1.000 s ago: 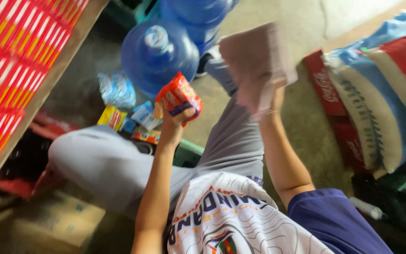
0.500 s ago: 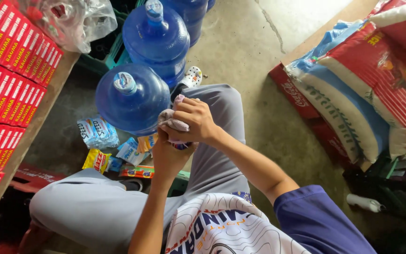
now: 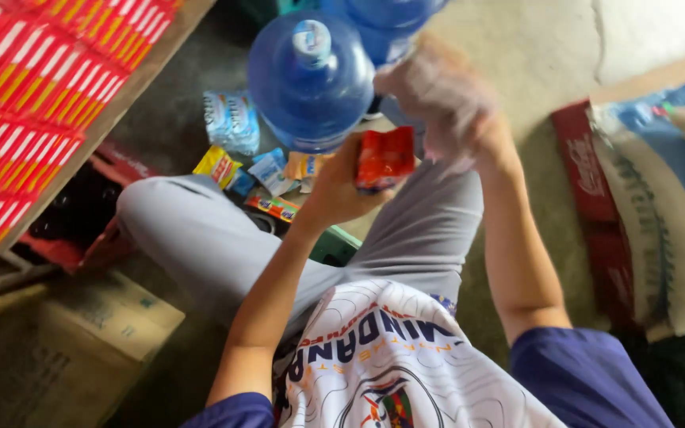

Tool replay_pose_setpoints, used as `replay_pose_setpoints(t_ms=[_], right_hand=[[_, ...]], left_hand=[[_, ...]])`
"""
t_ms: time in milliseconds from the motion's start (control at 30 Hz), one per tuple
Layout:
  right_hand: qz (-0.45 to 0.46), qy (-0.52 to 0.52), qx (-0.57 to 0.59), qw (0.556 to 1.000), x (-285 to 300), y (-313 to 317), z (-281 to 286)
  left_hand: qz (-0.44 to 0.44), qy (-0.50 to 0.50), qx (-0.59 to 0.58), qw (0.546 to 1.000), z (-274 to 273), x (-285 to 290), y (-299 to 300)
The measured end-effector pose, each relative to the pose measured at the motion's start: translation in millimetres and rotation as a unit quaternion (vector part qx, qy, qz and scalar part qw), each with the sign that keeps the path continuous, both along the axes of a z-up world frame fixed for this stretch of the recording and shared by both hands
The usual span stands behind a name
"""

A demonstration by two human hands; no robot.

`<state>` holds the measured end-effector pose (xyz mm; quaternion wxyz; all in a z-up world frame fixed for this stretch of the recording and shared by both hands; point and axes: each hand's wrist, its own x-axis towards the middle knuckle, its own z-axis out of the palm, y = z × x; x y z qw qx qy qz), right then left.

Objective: Wiping down individual detergent and soap packages with a cloth and organizing them on a shelf.

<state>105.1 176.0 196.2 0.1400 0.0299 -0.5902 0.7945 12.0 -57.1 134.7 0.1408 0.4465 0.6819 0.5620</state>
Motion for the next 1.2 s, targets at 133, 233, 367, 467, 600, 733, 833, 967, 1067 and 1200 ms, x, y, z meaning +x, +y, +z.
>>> replay_pose_setpoints(t_ms=[133, 233, 367, 467, 600, 733, 833, 967, 1067, 1200], right_hand=[[0.068, 0.050, 0.441, 0.893, -20, -35, 23], [0.129, 0.005, 0.489, 0.863, -38, -38, 31], [0.158, -0.043, 0.378, 0.911, -42, -43, -7], [0.170, -0.110, 0.193, 0.960, -36, -47, -50], [-0.010, -0.089, 0.143, 0.986, -57, -36, -84], [-0.120, -0.013, -0.065, 0.990, -46, 28, -118], [-0.158, 0.114, -0.209, 0.958, -36, 62, -126], [-0.124, 0.106, -0.127, 0.978, -36, 26, -82], [-0.110, 0.064, -0.099, 0.987, -33, -5, -75], [-0.114, 0.086, -0.039, 0.989, -51, -58, -75]], left_hand=[[-0.136, -0.129, 0.025, 0.982, -4, -13, -2], [-0.160, -0.187, -0.009, 0.969, -37, -19, -10], [-0.205, -0.139, -0.087, 0.965, -22, -30, -13], [-0.303, -0.160, -0.193, 0.919, 3, -31, -13], [-0.351, -0.097, -0.187, 0.912, 27, -33, -10], [-0.228, -0.133, -0.072, 0.962, 28, -34, -16], [-0.080, -0.275, 0.000, 0.958, -48, -38, -18], [0.014, -0.466, 0.118, 0.877, -32, -63, -18], [0.052, -0.623, 0.216, 0.750, -44, -73, -18], [0.066, -0.707, 0.295, 0.639, -40, -68, -9]])
